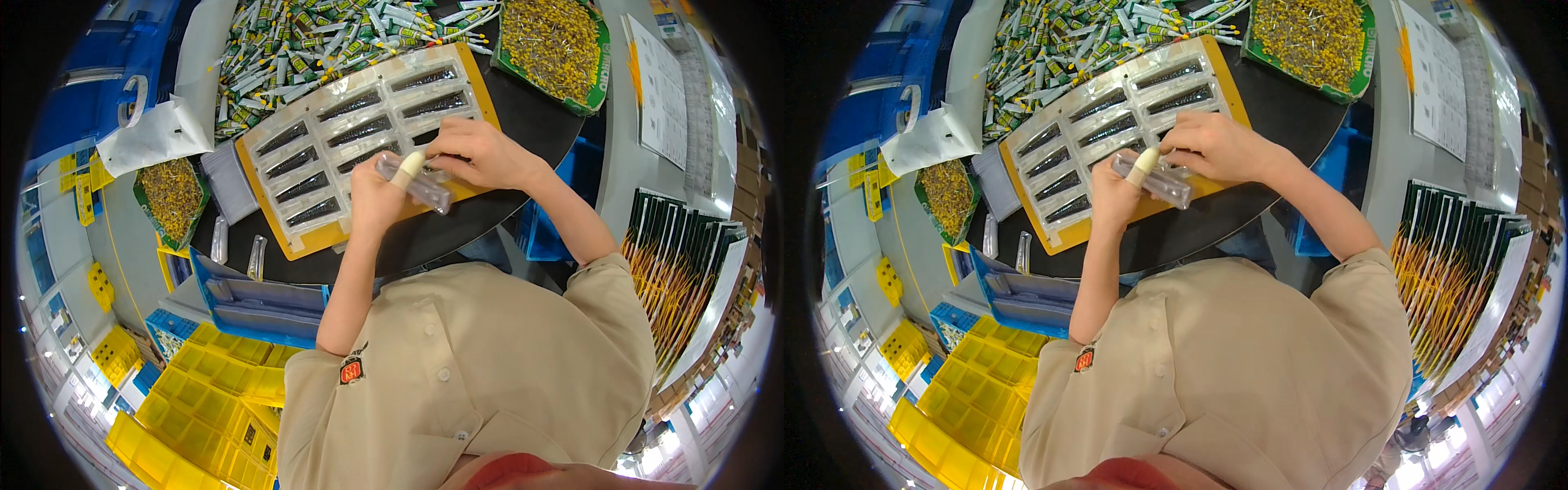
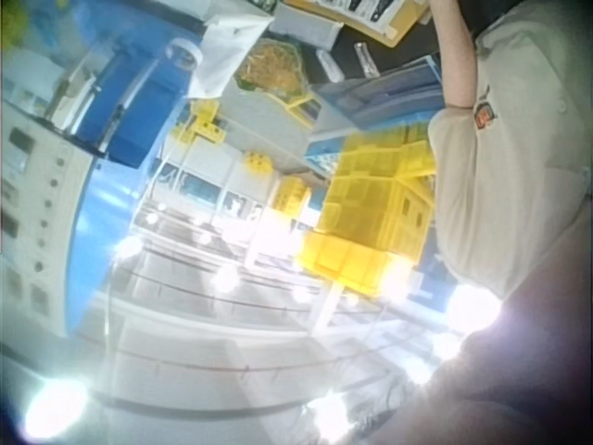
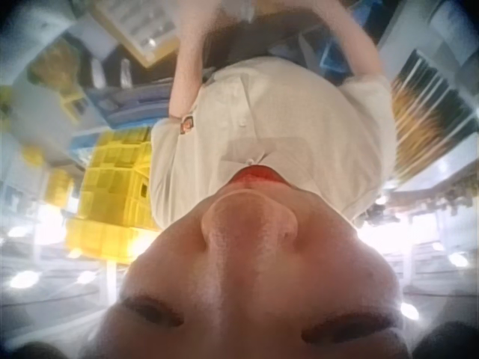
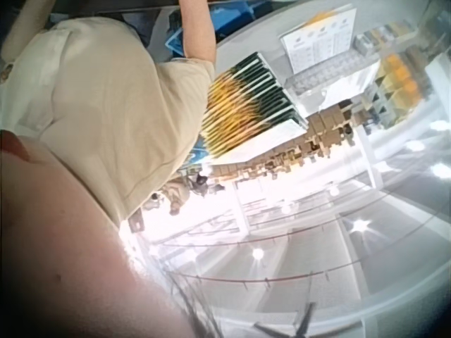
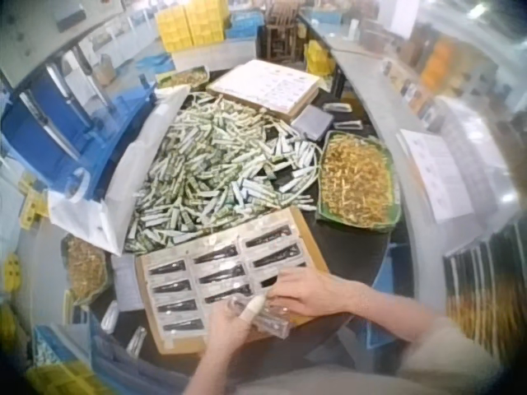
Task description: The person repeatedly places small cylindrical electronic components into a yellow tray with multiple slots, then inserts small yellow pins into each component. The person also handles a yellow bin filled with similar components and places it on the table.
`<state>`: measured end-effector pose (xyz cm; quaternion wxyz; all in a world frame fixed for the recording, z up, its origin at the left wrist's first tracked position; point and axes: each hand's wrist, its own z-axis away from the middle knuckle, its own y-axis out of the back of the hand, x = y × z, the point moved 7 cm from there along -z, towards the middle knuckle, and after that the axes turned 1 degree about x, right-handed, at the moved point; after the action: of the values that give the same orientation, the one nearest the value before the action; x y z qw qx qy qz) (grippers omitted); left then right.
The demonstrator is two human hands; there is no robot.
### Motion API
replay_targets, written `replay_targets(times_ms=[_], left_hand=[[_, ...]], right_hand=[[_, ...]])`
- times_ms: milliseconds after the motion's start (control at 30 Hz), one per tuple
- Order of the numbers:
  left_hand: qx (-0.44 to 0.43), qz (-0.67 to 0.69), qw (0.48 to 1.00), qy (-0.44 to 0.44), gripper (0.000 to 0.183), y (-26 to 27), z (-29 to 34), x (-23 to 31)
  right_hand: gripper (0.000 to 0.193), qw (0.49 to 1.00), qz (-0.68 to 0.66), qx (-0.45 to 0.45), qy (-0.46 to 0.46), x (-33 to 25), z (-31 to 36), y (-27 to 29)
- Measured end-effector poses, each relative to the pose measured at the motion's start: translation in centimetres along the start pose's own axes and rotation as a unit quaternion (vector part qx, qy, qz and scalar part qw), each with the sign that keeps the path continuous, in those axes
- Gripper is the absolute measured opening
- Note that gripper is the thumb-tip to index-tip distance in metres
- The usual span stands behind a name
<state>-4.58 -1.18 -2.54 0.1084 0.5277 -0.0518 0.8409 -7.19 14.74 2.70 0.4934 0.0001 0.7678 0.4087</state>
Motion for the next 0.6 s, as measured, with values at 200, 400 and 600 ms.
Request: replay_targets(times_ms=[200,400,600], left_hand=[[-0.018,-0.031,0.998,-0.049,0.021,-1.7,2.6,-0.5],[-0.045,-0.077,0.996,-0.02,0.027,-0.7,4.6,0.3],[0.223,-0.199,0.941,-0.16,0.018,12.9,12.2,2.9]], right_hand=[[0.024,0.961,0.245,0.126,-0.006,-1.5,0.8,1.8],[0.02,0.997,0.079,-0.016,-0.018,-2.5,3.0,-1.8],[0.021,0.961,0.256,0.092,-0.052,-1.5,1.5,0.8]])
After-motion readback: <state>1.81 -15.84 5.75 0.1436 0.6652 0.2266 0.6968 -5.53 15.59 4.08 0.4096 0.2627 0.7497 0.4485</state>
